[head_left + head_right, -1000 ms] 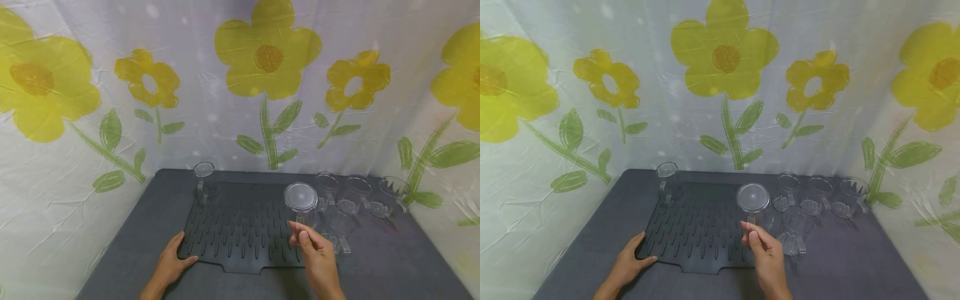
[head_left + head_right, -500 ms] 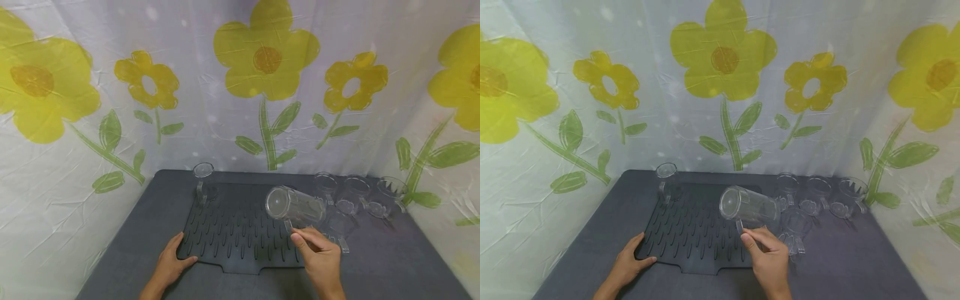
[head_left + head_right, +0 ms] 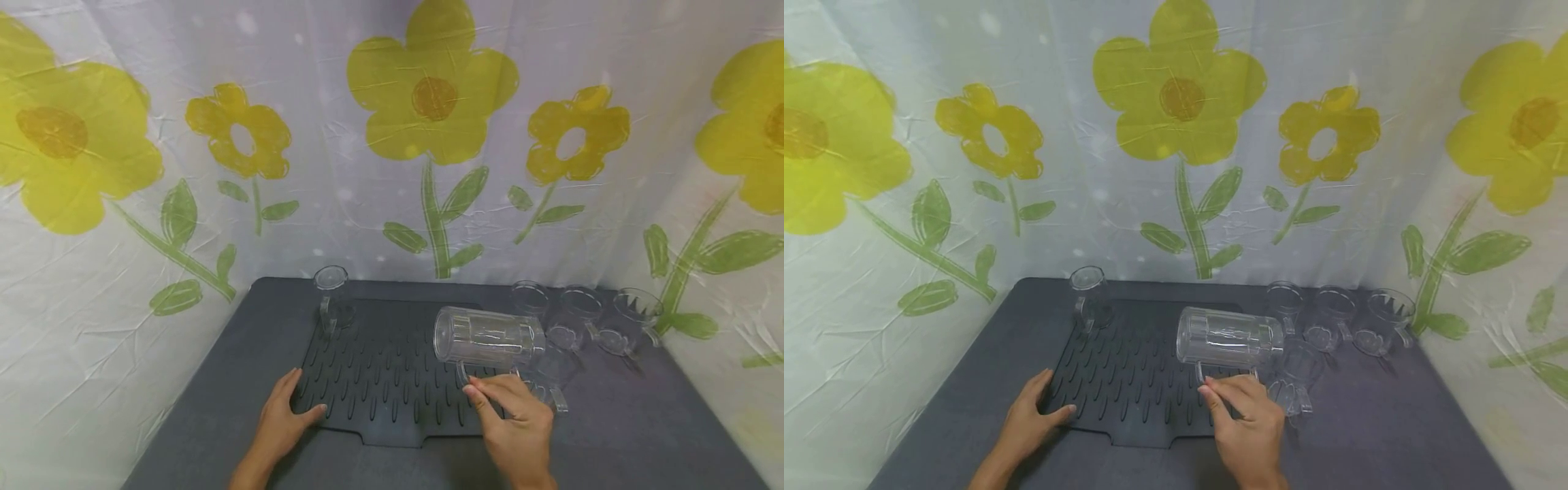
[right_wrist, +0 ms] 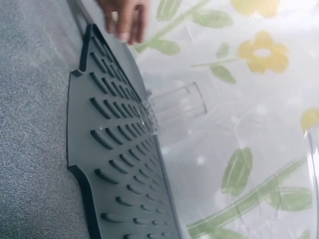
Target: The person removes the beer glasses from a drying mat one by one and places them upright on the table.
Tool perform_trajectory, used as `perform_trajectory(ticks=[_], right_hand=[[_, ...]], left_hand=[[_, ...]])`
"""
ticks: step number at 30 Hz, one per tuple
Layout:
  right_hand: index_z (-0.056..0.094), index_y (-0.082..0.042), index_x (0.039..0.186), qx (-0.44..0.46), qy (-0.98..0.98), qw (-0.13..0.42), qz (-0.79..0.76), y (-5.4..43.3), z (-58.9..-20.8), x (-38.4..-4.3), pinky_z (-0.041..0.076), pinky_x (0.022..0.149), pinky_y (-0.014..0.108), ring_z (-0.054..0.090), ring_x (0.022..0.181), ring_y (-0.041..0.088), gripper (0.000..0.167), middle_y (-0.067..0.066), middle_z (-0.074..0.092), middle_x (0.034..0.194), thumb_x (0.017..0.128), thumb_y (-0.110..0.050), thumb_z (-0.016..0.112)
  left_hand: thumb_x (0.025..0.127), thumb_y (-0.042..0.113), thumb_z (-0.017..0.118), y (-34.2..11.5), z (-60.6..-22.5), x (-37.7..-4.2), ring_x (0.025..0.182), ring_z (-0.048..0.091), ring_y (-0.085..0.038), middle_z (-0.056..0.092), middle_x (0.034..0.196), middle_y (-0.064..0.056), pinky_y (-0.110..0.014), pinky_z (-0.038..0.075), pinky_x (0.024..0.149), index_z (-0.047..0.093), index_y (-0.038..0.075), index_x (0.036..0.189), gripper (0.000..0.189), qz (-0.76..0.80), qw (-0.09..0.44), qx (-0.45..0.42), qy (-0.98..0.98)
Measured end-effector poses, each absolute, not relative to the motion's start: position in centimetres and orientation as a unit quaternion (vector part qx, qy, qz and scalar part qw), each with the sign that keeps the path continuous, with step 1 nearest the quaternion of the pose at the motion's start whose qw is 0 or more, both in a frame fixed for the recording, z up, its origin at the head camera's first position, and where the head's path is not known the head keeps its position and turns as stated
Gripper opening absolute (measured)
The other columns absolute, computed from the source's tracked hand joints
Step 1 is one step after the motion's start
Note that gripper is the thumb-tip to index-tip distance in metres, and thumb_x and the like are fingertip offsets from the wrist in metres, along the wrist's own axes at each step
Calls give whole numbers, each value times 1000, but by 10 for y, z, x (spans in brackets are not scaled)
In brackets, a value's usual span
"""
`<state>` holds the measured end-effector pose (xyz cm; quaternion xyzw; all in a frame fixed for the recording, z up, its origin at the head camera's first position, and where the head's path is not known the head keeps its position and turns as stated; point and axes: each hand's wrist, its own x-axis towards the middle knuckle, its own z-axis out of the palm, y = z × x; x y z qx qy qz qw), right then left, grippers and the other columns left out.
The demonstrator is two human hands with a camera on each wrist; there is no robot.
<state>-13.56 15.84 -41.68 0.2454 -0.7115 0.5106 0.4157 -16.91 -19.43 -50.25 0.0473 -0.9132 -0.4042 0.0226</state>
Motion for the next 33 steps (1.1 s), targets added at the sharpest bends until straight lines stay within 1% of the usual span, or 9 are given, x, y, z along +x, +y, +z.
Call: perform_trajectory(ticks=[2,4,8,10,15,21,24,28,33], right_hand=[[74,5,81,250,-715,433,488,157,-417,-136,49,78,19,63,73,17,17,7,70,80,67,13,80],[74,5,81,254,-716,444,475,155,-418,-137,47,76,20,62,71,17,9,6,70,79,76,0,79],[75,3,79,250,-719,467,449,150,-418,-138,42,70,21,61,68,16,31,4,69,77,89,-26,71],[75,2,78,247,-722,479,433,147,-418,-137,39,68,21,60,66,16,36,2,69,76,91,-30,69],[76,1,76,246,-724,495,412,140,-419,-136,35,64,21,59,63,15,38,0,67,74,92,-31,68],[75,1,75,250,-729,489,410,134,-420,-132,34,64,19,59,63,14,38,-1,66,73,92,-32,66],[75,0,74,254,-729,488,408,130,-420,-130,33,63,19,58,63,14,38,-1,66,73,92,-32,66],[75,0,74,264,-723,490,410,126,-422,-129,34,63,18,58,62,13,37,-1,66,72,91,-31,67],[75,1,76,277,-717,481,422,122,-426,-127,34,64,19,58,62,12,34,-2,65,73,90,-29,69]], left_hand=[[81,32,79,-188,-495,-171,138,23,-43,26,152,-21,-63,26,104,31,0,149,89,-412,44,34,-910],[81,34,80,-180,-487,-172,137,26,-42,27,152,-18,-62,30,103,33,3,149,88,-425,68,17,-903],[80,33,81,-162,-471,-174,137,28,-40,27,153,-16,-56,38,101,33,7,150,88,-487,110,-38,-866],[80,31,81,-152,-464,-174,137,28,-38,26,153,-15,-53,41,100,31,10,151,89,-527,115,-68,-839],[82,21,81,-129,-447,-174,137,27,-35,23,154,-10,-50,44,97,29,17,152,88,-608,98,-128,-778],[83,13,79,-105,-428,-177,137,28,-35,22,154,-5,-45,48,94,29,25,153,87,-652,65,-173,-735],[83,10,78,-94,-422,-179,136,31,-32,24,153,-3,-43,49,92,29,26,153,87,-664,54,-187,-722],[83,7,78,-83,-416,-180,135,34,-31,24,153,-5,-40,51,90,28,23,153,87,-675,43,-215,-705],[82,6,78,-73,-410,-181,134,33,-34,24,154,-6,-49,49,90,28,19,153,88,-687,30,-248,-682]])
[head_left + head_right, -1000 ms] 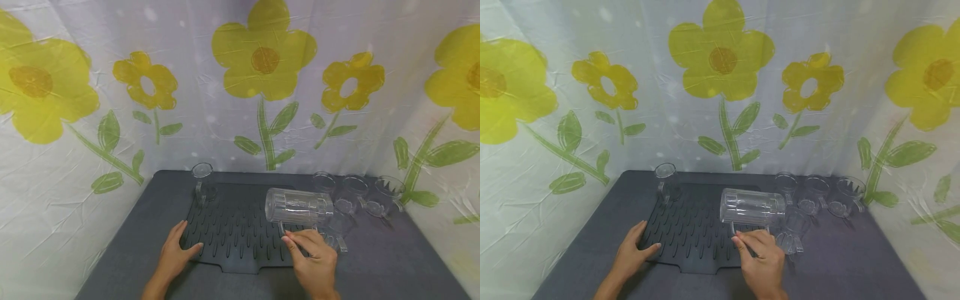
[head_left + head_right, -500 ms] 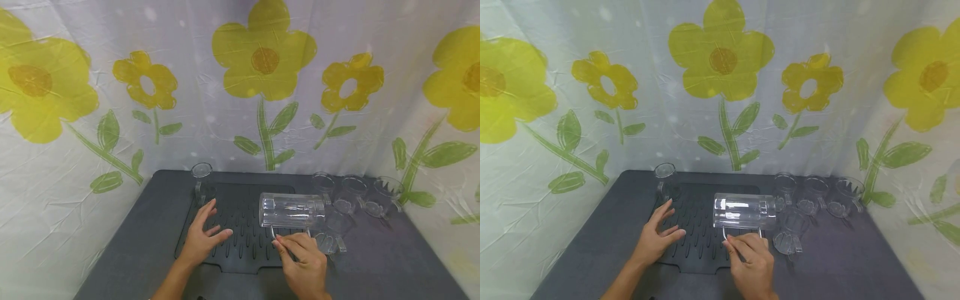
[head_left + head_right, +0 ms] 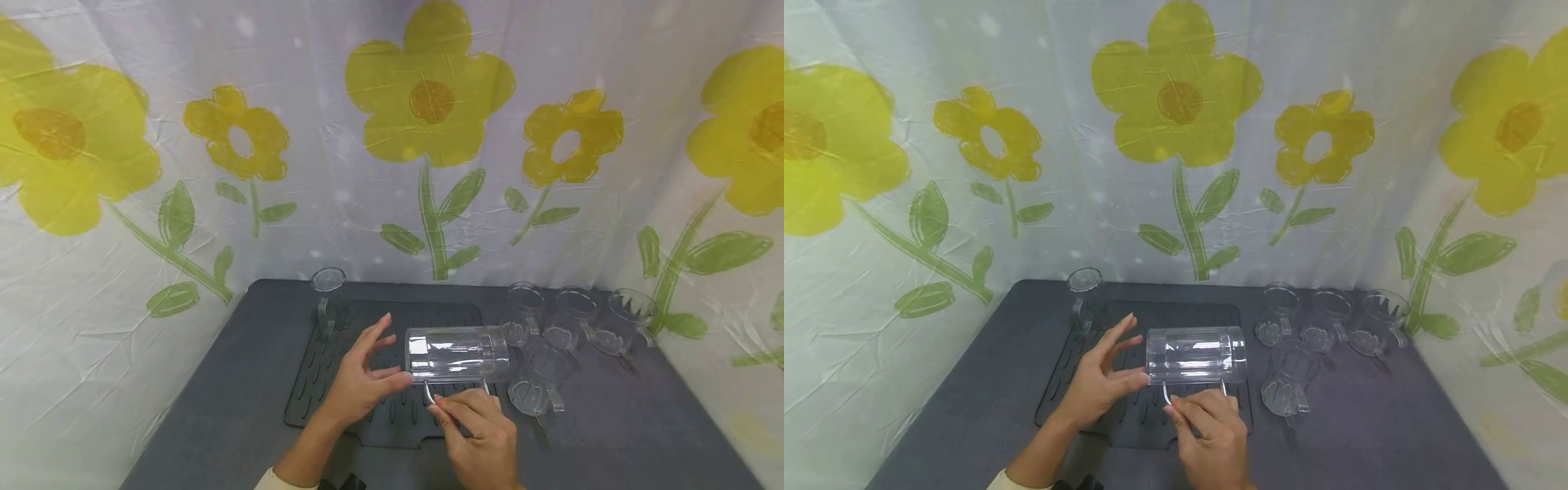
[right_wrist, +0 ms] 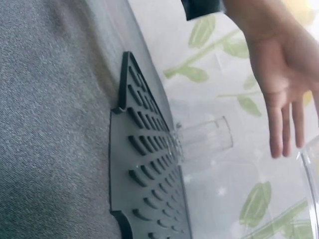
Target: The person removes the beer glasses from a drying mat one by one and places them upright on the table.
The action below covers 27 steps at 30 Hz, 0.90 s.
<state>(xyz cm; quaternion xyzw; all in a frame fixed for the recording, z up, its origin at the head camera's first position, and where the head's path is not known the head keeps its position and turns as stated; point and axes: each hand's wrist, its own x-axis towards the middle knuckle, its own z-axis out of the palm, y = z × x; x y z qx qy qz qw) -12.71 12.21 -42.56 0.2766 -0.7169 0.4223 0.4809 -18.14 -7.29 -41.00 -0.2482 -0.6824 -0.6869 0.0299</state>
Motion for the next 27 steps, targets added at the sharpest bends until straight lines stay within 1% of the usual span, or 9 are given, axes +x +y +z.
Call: perform_trajectory(ticks=[2,5,9,12,15,19,22,25,27], right_hand=[[76,1,77,278,-718,476,425,121,-428,-126,34,63,19,58,63,12,33,-2,65,74,90,-28,69],[76,-1,79,277,-727,466,422,121,-431,-124,35,65,18,59,66,11,32,-3,66,76,91,-29,67],[76,0,80,280,-732,453,426,121,-434,-123,36,66,18,59,67,11,31,-3,66,78,92,-27,67],[76,-1,81,284,-730,450,428,121,-433,-123,36,64,19,58,66,11,29,-3,66,78,91,-27,68],[77,-3,82,290,-735,443,423,122,-431,-123,40,65,18,57,69,10,29,-5,66,78,93,-28,67],[77,-4,86,285,-743,431,425,123,-430,-121,43,74,20,56,79,16,30,-2,68,84,93,-31,66],[76,-2,93,250,-741,438,444,129,-428,-118,42,84,22,55,89,21,31,6,67,94,89,-33,71],[71,1,104,166,-745,434,479,135,-424,-114,40,88,21,54,98,18,29,11,64,102,83,-18,79],[65,1,112,82,-756,399,512,139,-422,-111,41,86,20,52,99,13,34,9,63,104,82,-9,78]], left_hand=[[81,7,78,-71,-409,-181,134,33,-34,24,154,-7,-52,48,90,28,19,153,89,-686,25,-254,-681],[82,8,79,-69,-408,-179,133,34,-35,27,152,-8,-48,49,90,29,17,153,88,-677,17,-258,-689],[83,9,78,-69,-408,-178,130,40,-35,39,145,-9,-39,52,87,38,12,149,78,-657,12,-259,-708],[83,8,78,-69,-408,-178,125,44,-35,45,140,-9,-38,54,84,45,9,145,70,-648,17,-259,-716],[82,8,78,-70,-409,-179,120,47,-36,47,137,-13,-38,55,81,48,7,142,67,-649,23,-256,-716],[81,8,79,-71,-410,-177,116,49,-36,49,134,-15,-37,56,79,52,6,138,64,-656,28,-242,-715],[79,6,80,-71,-410,-177,115,49,-38,51,131,-15,-36,56,78,53,5,137,63,-668,32,-233,-706],[78,4,80,-72,-409,-177,115,48,-40,51,129,-17,-37,56,78,54,4,136,64,-679,41,-229,-696],[78,3,80,-73,-409,-177,115,49,-41,52,129,-19,-38,56,78,54,4,136,64,-681,48,-228,-694]])
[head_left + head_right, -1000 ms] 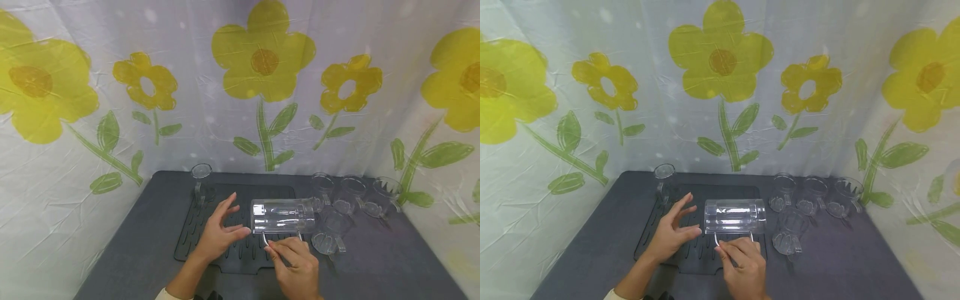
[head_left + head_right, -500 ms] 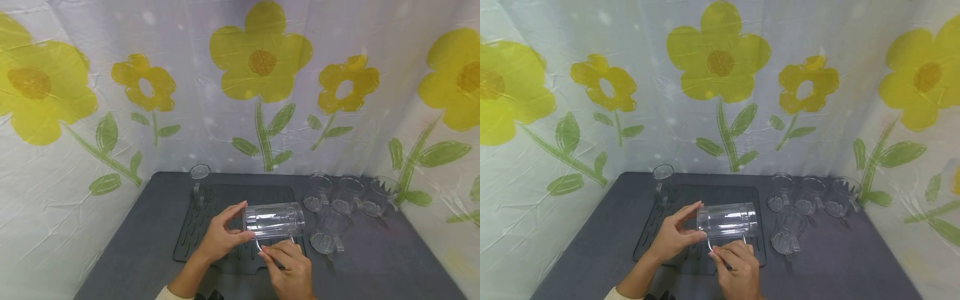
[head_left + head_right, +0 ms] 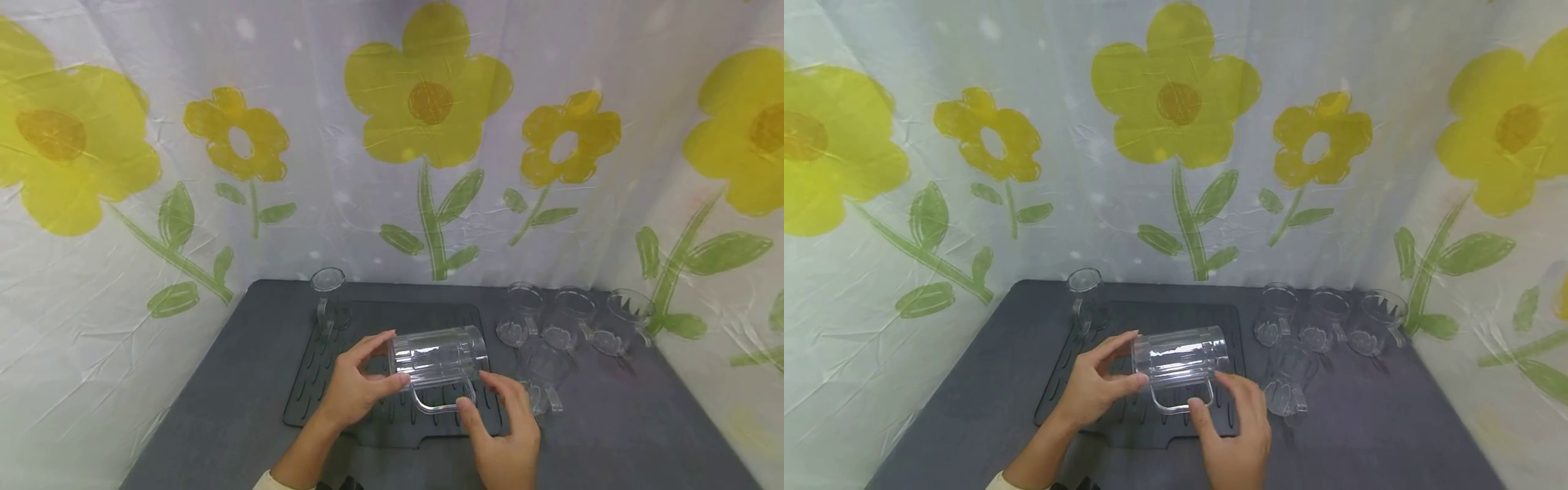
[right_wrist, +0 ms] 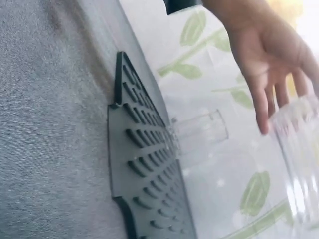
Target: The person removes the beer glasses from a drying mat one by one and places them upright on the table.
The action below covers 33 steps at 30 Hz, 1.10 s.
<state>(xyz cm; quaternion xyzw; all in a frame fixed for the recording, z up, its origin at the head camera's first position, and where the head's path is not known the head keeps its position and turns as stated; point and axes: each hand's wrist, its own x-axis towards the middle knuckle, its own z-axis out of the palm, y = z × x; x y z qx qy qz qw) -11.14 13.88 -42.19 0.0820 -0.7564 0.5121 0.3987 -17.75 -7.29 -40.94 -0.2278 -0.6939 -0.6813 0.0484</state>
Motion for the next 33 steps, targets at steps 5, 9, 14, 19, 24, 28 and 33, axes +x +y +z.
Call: perform_trajectory(ticks=[5,9,14,19,24,28,33], right_hand=[[56,2,118,-60,-756,208,617,141,-421,-110,44,75,22,53,93,12,30,9,61,105,96,-16,63],[58,8,113,-41,-704,66,706,137,-424,-110,53,74,33,58,92,22,37,15,62,105,102,-27,51],[54,14,110,-1,-603,11,798,135,-423,-110,55,78,49,57,94,26,42,20,58,106,105,-26,44],[53,17,105,38,-547,28,836,137,-419,-110,53,80,54,58,95,26,43,23,57,107,106,-23,39],[59,10,104,110,-508,35,854,141,-412,-110,53,82,52,59,98,26,38,18,59,106,107,-18,34],[60,5,106,158,-488,33,858,144,-406,-110,54,82,48,59,100,25,38,15,60,107,108,-14,28],[60,5,108,171,-492,14,853,144,-398,-109,53,83,50,58,103,27,39,17,59,111,108,-15,26]], left_hand=[[78,2,80,-74,-411,-178,116,50,-41,51,130,-20,-38,56,78,52,3,137,65,-683,56,-226,-693],[78,3,80,-72,-413,-178,116,51,-39,53,128,-18,-37,56,77,53,4,137,64,-686,55,-216,-693],[79,-1,78,-71,-416,-179,115,50,-40,52,124,-21,-39,56,77,50,-2,137,65,-702,35,-221,-677],[79,4,80,-74,-417,-179,118,50,-38,48,133,-22,-37,56,80,48,-1,140,69,-689,15,-222,-690],[77,3,82,-76,-418,-180,117,51,-40,48,133,-23,-38,55,82,47,-3,139,72,-690,-8,-228,-687],[77,4,82,-76,-421,-181,114,53,-38,50,129,-22,-38,54,84,44,-6,140,74,-688,-30,-241,-684],[78,10,82,-75,-427,-181,113,56,-33,53,128,-18,-37,52,88,44,-5,140,74,-651,-27,-252,-715]])
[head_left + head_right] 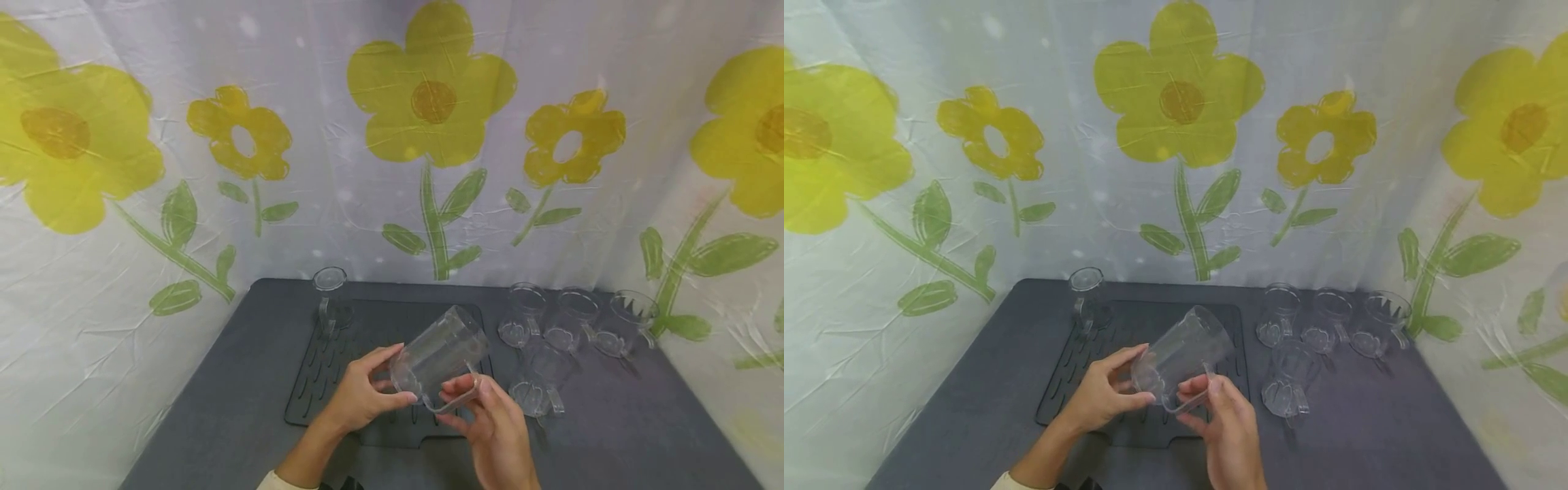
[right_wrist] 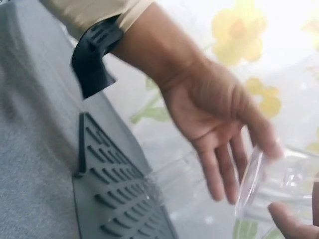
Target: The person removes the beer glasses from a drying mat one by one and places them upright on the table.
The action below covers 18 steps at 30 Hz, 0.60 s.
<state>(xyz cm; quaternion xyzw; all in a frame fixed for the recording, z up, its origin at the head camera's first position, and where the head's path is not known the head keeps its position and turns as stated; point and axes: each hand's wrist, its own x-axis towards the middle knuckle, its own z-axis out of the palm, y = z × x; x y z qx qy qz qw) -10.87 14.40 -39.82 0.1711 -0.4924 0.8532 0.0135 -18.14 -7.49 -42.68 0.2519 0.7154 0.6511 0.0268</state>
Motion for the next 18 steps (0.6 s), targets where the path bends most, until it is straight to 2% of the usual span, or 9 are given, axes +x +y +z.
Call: perform_trajectory(ticks=[8,14,18], right_hand=[[59,6,110,167,-510,3,844,135,-386,-105,48,88,56,55,106,30,36,21,57,113,107,-15,29],[59,8,108,134,-546,5,827,125,-381,-102,47,90,56,54,106,32,32,23,54,112,106,-15,36],[60,7,106,105,-566,-3,818,121,-380,-101,48,90,51,58,104,29,29,19,58,107,105,-15,42]], left_hand=[[78,17,83,-71,-432,-181,122,52,-30,56,131,-14,-48,44,97,45,-1,141,76,610,20,246,753],[78,10,83,-68,-437,-181,127,48,-27,52,135,-17,-38,38,105,40,-6,141,78,626,27,254,737],[79,14,82,-68,-439,-180,125,49,-26,53,135,-14,-38,39,104,41,-4,142,77,614,28,246,749]])
